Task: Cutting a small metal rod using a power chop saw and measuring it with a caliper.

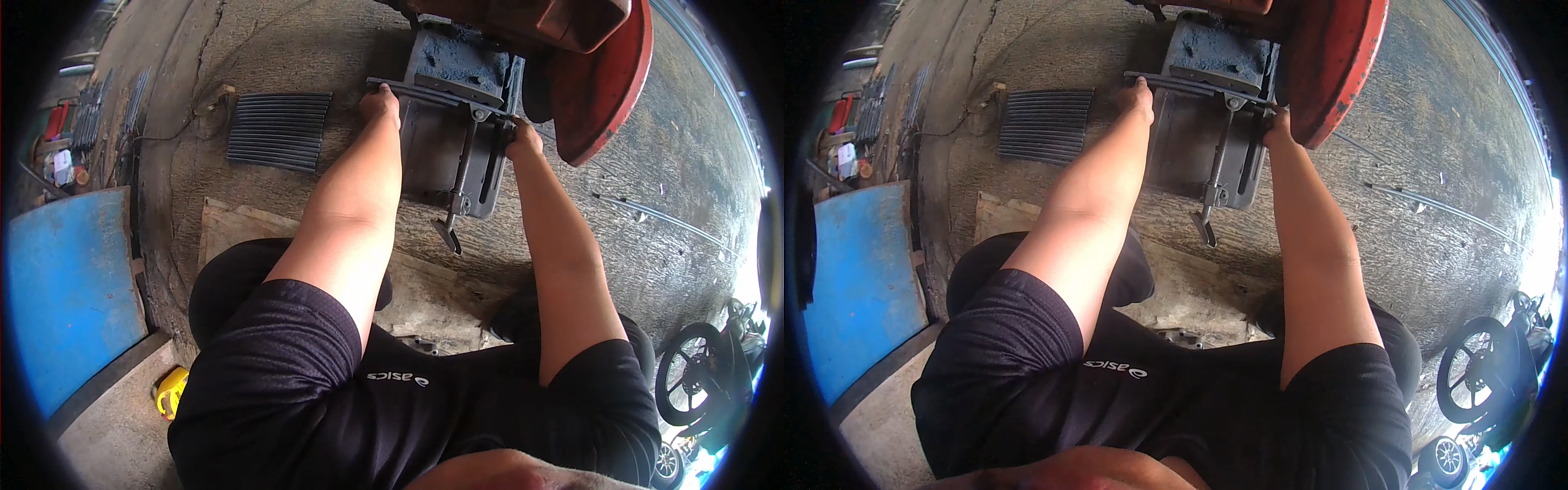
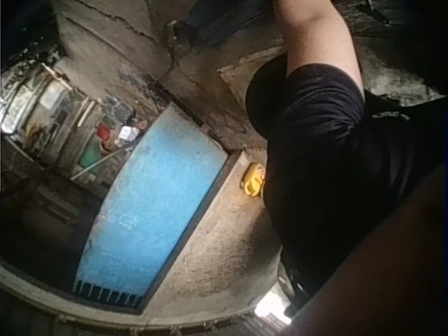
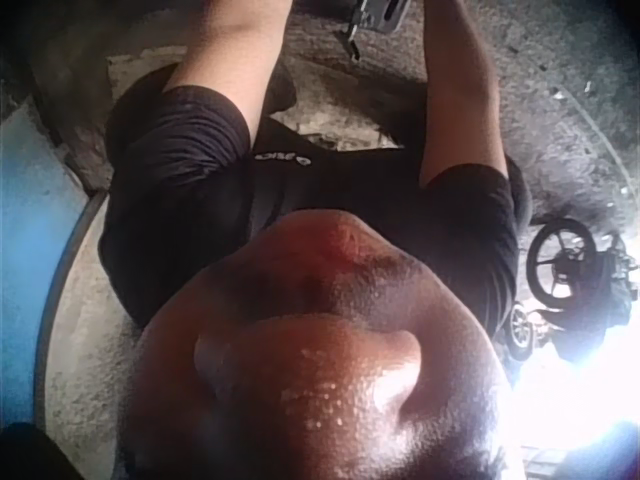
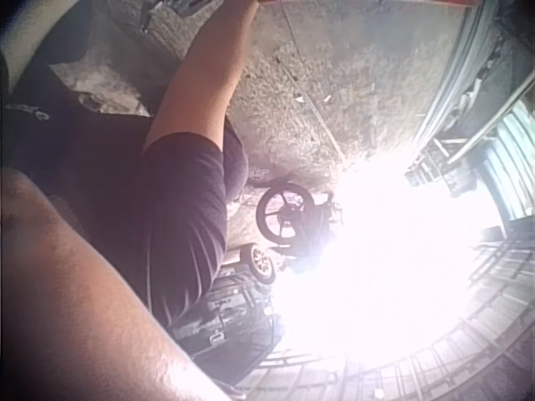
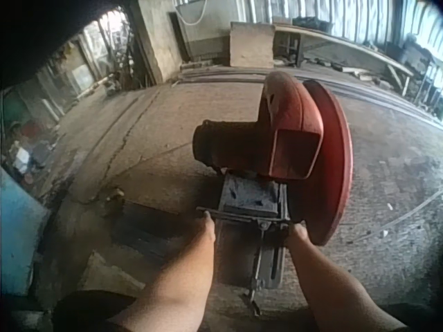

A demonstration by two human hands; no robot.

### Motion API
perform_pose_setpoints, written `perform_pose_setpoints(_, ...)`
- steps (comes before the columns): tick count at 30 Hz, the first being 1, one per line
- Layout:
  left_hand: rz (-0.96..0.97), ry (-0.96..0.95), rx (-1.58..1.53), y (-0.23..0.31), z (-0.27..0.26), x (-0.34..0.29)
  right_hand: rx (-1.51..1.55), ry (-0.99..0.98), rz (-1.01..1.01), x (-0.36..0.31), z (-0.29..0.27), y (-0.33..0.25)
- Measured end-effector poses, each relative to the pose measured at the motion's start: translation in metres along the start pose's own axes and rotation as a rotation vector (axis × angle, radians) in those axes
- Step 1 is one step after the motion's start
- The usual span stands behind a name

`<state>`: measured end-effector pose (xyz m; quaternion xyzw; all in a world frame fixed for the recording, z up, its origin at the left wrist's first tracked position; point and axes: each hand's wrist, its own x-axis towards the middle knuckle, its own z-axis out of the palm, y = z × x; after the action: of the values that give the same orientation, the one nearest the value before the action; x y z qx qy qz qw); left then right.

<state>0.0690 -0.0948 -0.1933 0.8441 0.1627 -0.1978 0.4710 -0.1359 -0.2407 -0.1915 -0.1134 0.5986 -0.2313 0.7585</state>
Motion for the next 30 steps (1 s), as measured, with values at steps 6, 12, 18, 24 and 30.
perform_pose_setpoints(6,0.008,-0.036,-0.155,-0.02,0.017,0.039,0.011,-0.012,-0.042,0.001,-0.002,-0.001)
perform_pose_setpoints(12,-0.068,-0.102,-0.393,-0.021,0.018,0.043,-0.02,-0.004,-0.016,0.052,-0.015,0.003)
perform_pose_setpoints(18,-0.195,-0.147,-0.687,-0.006,0.011,0.035,0.062,0.006,-0.086,0.073,-0.021,0.002)
perform_pose_setpoints(24,-0.199,-0.15,-0.687,-0.007,0.007,0.034,0.053,0.105,-0.09,0.073,-0.016,0.001)
perform_pose_setpoints(30,-0.18,-0.202,-0.695,-0.003,0.003,0.03,0.043,0.009,-0.054,0.085,-0.019,0.004)
